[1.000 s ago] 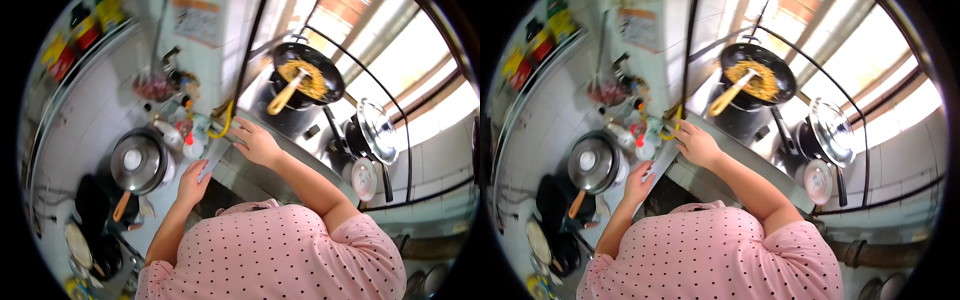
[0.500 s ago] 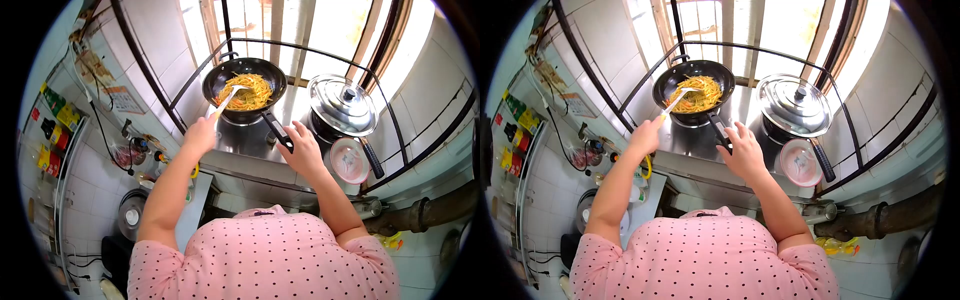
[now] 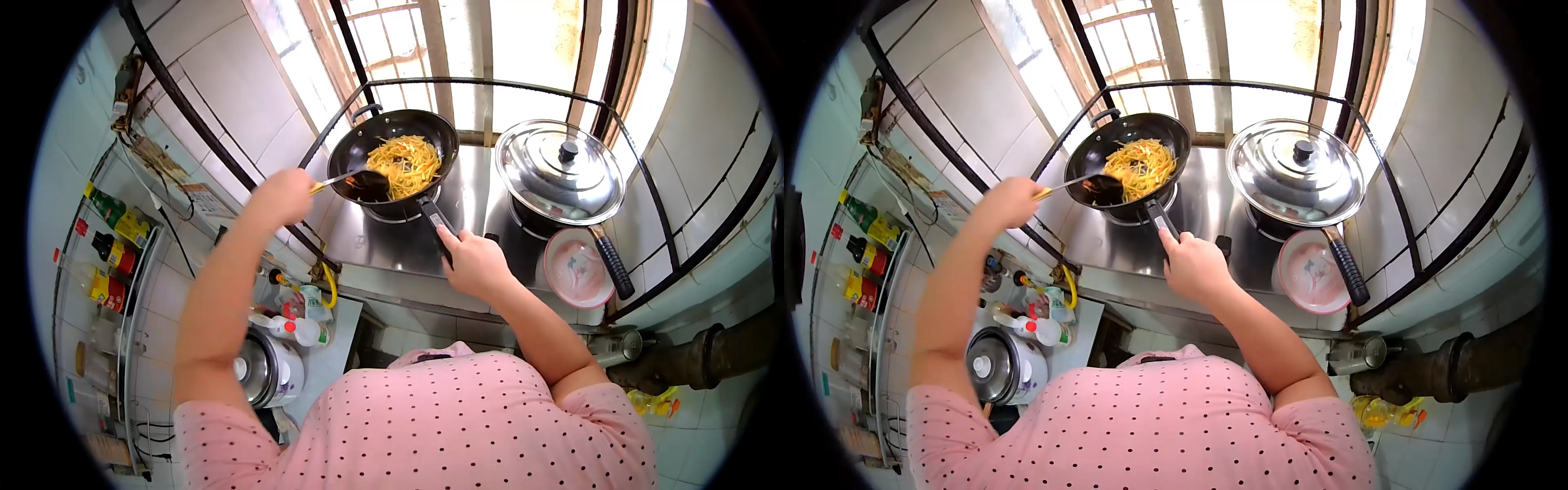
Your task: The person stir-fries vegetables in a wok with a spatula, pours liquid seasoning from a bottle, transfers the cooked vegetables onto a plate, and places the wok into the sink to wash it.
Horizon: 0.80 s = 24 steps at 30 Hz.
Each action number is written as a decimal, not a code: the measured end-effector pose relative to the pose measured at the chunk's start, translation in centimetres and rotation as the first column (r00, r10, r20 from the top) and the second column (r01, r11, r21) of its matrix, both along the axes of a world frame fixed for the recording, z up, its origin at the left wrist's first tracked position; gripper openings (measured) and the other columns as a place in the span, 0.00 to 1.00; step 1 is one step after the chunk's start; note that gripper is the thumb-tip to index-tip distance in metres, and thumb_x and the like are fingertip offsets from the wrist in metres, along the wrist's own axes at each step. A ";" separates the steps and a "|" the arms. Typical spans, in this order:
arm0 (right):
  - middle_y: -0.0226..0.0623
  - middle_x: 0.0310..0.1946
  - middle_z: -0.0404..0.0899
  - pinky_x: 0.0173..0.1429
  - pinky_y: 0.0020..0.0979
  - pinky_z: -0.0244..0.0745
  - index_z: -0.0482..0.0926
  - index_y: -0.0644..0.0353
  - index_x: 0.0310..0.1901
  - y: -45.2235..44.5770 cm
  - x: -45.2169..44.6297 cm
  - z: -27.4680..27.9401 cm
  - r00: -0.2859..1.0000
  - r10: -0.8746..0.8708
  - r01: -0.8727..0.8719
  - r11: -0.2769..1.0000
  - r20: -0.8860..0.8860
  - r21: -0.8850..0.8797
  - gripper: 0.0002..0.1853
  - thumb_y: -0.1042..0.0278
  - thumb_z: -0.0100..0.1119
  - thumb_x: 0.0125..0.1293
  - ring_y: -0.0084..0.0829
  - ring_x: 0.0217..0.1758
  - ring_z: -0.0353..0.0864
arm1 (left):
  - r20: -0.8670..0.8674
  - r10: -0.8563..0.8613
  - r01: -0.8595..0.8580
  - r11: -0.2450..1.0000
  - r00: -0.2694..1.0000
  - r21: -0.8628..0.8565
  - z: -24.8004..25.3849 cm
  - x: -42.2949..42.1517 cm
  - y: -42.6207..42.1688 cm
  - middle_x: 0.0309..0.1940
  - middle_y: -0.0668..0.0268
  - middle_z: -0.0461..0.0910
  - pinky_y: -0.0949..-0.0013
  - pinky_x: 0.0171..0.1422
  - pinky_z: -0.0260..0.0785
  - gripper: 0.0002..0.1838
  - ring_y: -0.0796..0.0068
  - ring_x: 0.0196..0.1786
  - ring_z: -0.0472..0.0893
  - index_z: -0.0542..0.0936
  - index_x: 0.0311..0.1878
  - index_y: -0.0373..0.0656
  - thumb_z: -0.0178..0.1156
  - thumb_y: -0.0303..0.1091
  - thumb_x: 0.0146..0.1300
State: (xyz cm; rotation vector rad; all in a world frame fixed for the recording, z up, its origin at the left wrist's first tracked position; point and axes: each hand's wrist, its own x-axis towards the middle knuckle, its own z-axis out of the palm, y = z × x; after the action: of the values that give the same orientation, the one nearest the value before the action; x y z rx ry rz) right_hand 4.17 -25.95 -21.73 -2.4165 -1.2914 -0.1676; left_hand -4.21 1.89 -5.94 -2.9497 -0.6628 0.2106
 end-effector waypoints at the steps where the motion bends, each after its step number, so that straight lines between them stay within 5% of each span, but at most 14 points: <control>1: 0.44 0.32 0.76 0.37 0.39 0.76 0.70 0.62 0.61 0.0 0.1 -0.1 1.000 0.018 -0.019 1.000 0.020 0.024 0.27 0.64 0.55 0.58 0.41 0.33 0.81 | 0.018 0.008 -0.008 1.000 1.000 -0.003 -2.3 1.5 0.8 0.35 0.52 0.81 0.55 0.45 0.72 0.13 0.53 0.40 0.81 0.81 0.46 0.44 0.54 0.30 0.58; 4: 0.45 0.31 0.76 0.35 0.40 0.76 0.70 0.63 0.61 -0.2 0.5 -0.1 1.000 0.025 -0.025 1.000 0.001 0.002 0.28 0.64 0.55 0.58 0.41 0.32 0.81 | 0.236 -0.084 0.099 0.994 0.968 -0.051 -8.5 4.5 1.9 0.40 0.49 0.80 0.52 0.50 0.70 0.14 0.49 0.47 0.79 0.78 0.50 0.45 0.56 0.33 0.60; 6: 0.45 0.32 0.76 0.35 0.40 0.76 0.70 0.62 0.61 -0.3 0.6 -0.3 1.000 0.027 -0.027 1.000 -0.002 0.003 0.27 0.63 0.55 0.58 0.41 0.32 0.81 | 0.370 -0.100 0.158 0.979 0.924 -0.129 -10.7 4.8 1.4 0.38 0.49 0.81 0.54 0.47 0.71 0.18 0.49 0.42 0.80 0.78 0.53 0.49 0.55 0.31 0.59; 10: 0.45 0.32 0.77 0.35 0.40 0.77 0.69 0.61 0.61 -0.4 0.6 0.2 0.999 0.033 -0.034 0.999 -0.035 -0.016 0.27 0.62 0.55 0.59 0.42 0.32 0.81 | 0.227 -0.062 0.118 0.963 0.972 -0.243 -5.5 0.9 0.3 0.33 0.49 0.81 0.58 0.42 0.72 0.23 0.52 0.35 0.81 0.78 0.57 0.54 0.54 0.28 0.57; 14: 0.45 0.33 0.77 0.36 0.40 0.77 0.69 0.61 0.61 -0.4 0.5 0.4 0.998 0.030 -0.031 0.999 -0.047 -0.020 0.28 0.61 0.55 0.60 0.42 0.33 0.81 | 0.112 -0.023 0.027 0.999 0.993 -0.030 -0.8 -0.6 0.9 0.33 0.52 0.81 0.58 0.41 0.72 0.24 0.55 0.36 0.81 0.78 0.57 0.57 0.53 0.27 0.57; 19: 0.45 0.33 0.77 0.37 0.40 0.77 0.69 0.61 0.61 -0.4 0.5 0.5 0.998 0.035 -0.037 0.999 -0.056 -0.036 0.28 0.60 0.56 0.60 0.42 0.34 0.81 | 0.274 -0.065 0.087 0.994 0.960 -0.067 -7.2 5.5 2.0 0.40 0.52 0.81 0.53 0.49 0.72 0.15 0.49 0.44 0.80 0.80 0.50 0.50 0.57 0.31 0.58; 22: 0.45 0.33 0.77 0.37 0.40 0.77 0.69 0.61 0.61 -0.6 0.4 0.5 0.999 0.031 -0.032 0.999 -0.039 -0.029 0.28 0.60 0.57 0.60 0.42 0.35 0.81 | 0.358 -0.095 0.151 0.980 0.929 -0.130 -9.4 4.8 0.5 0.38 0.49 0.80 0.56 0.47 0.72 0.23 0.50 0.43 0.80 0.77 0.58 0.54 0.55 0.30 0.56; 24: 0.45 0.34 0.77 0.38 0.40 0.77 0.69 0.61 0.61 -0.7 0.3 0.4 0.998 0.029 -0.030 0.999 -0.048 -0.014 0.28 0.59 0.57 0.60 0.42 0.35 0.81 | 0.254 -0.064 0.106 0.982 0.965 -0.155 -6.5 2.0 -0.6 0.36 0.49 0.81 0.58 0.43 0.72 0.24 0.52 0.39 0.81 0.77 0.58 0.55 0.53 0.29 0.55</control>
State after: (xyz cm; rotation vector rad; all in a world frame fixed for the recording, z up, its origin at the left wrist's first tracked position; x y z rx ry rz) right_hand 4.50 -26.63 -21.29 -2.3974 -1.3107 -0.0918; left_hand -2.19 1.27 -12.48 -3.1914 -0.5688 -0.1207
